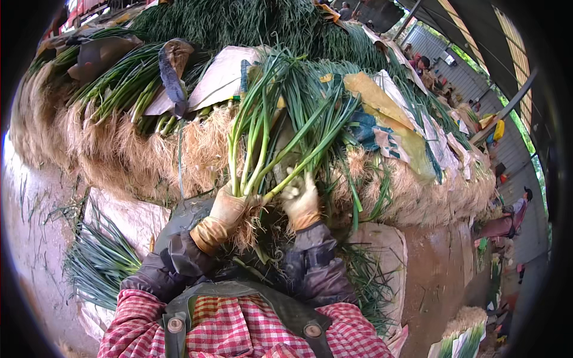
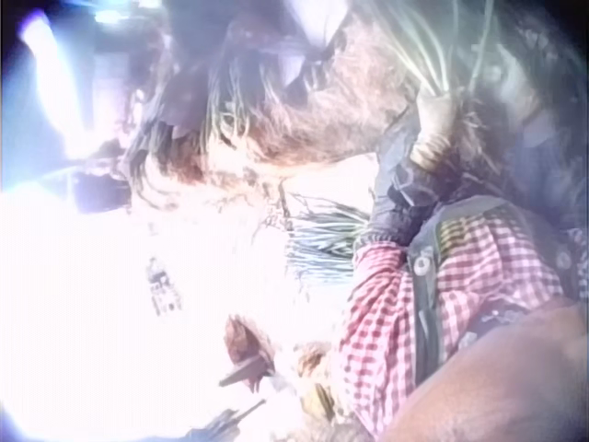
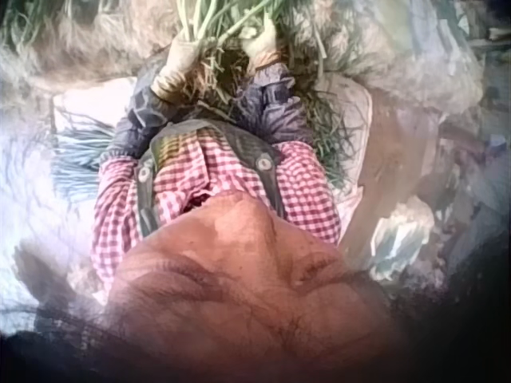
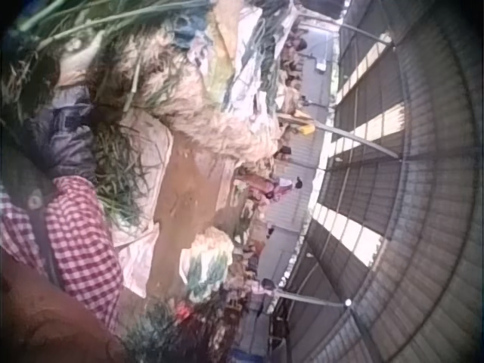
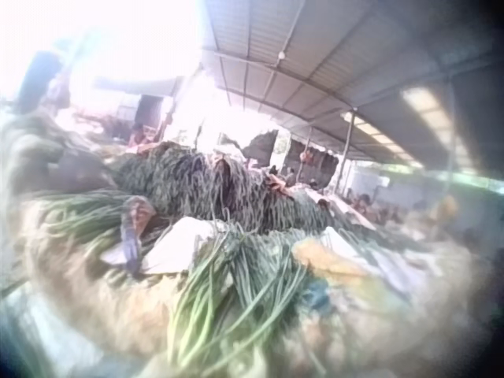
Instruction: The person gathers green onions from a large pile, aligns them by the roots, and bundles them into neat bunches. The person repeatedly picks up onions, arranges them, and places the finished bundles aside.
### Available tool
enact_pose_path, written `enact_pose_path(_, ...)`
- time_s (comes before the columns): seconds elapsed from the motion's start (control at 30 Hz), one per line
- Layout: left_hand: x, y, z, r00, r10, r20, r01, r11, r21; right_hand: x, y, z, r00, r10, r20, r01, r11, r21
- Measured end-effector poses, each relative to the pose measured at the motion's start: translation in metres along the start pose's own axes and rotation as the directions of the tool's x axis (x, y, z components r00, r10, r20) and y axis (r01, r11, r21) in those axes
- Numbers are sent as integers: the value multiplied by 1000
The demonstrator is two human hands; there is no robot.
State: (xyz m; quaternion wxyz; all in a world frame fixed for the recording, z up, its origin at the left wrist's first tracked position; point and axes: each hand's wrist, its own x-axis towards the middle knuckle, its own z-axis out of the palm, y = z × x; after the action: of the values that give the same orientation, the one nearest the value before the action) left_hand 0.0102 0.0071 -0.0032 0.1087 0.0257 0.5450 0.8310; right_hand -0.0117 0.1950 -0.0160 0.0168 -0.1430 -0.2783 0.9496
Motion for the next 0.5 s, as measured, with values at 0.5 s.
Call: enact_pose_path(0.5,-2,36,12,997,11,72,-1,990,-144,-50,21,-5,865,390,316,437,-273,-857)
